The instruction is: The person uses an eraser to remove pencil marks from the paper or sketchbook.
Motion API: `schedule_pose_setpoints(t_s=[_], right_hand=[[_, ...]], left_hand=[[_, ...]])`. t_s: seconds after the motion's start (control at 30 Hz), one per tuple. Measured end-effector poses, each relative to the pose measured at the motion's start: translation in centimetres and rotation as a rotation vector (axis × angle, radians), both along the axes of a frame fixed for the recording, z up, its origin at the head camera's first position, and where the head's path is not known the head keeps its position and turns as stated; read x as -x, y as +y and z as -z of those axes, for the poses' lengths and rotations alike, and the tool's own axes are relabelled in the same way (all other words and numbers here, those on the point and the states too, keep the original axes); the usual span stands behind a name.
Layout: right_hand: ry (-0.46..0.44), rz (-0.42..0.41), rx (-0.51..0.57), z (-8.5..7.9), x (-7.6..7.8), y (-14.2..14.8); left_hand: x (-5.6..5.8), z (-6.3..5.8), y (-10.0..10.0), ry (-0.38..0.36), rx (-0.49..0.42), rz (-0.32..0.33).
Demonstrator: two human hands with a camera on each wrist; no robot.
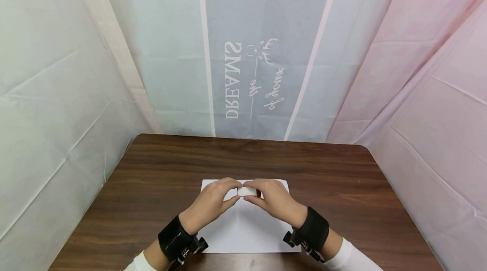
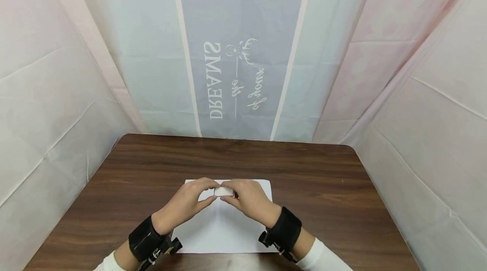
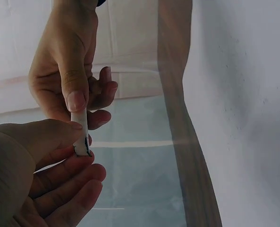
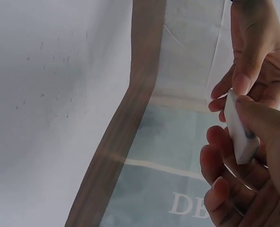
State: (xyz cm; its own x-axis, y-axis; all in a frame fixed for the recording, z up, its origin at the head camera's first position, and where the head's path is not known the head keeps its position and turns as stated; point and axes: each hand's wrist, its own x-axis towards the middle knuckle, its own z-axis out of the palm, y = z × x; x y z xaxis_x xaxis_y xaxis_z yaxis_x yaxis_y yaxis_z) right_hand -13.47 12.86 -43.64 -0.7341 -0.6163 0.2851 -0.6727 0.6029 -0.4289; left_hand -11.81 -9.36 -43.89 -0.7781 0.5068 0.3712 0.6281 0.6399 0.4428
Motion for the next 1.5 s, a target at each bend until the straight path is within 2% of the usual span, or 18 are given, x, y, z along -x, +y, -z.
schedule_pose_setpoints(t_s=[0.17,0.5,0.93,1.17,1.37,1.5], right_hand=[[-0.03,-0.004,-0.016,0.4,1.1,0.0],[-0.054,0.039,-0.034,1.1,2.8,-0.9],[-0.068,0.08,-0.056,2.1,5.9,-1.9],[-0.09,0.086,-0.072,2.4,6.9,-2.2],[-0.049,0.091,-0.1,2.9,7.9,-2.6],[-0.013,0.103,-0.128,3.3,8.5,-2.8]], left_hand=[[1.0,0.2,0.0,0.002,0.04,0.01],[2.7,1.1,-0.2,0.01,0.098,-0.017],[5.6,1.2,-0.3,-0.088,0.111,-0.053],[7.0,1.9,-0.5,-0.14,0.123,-0.081],[8.0,2.0,-0.5,-0.181,0.129,-0.089],[8.6,2.1,-0.5,-0.182,0.152,-0.092]])
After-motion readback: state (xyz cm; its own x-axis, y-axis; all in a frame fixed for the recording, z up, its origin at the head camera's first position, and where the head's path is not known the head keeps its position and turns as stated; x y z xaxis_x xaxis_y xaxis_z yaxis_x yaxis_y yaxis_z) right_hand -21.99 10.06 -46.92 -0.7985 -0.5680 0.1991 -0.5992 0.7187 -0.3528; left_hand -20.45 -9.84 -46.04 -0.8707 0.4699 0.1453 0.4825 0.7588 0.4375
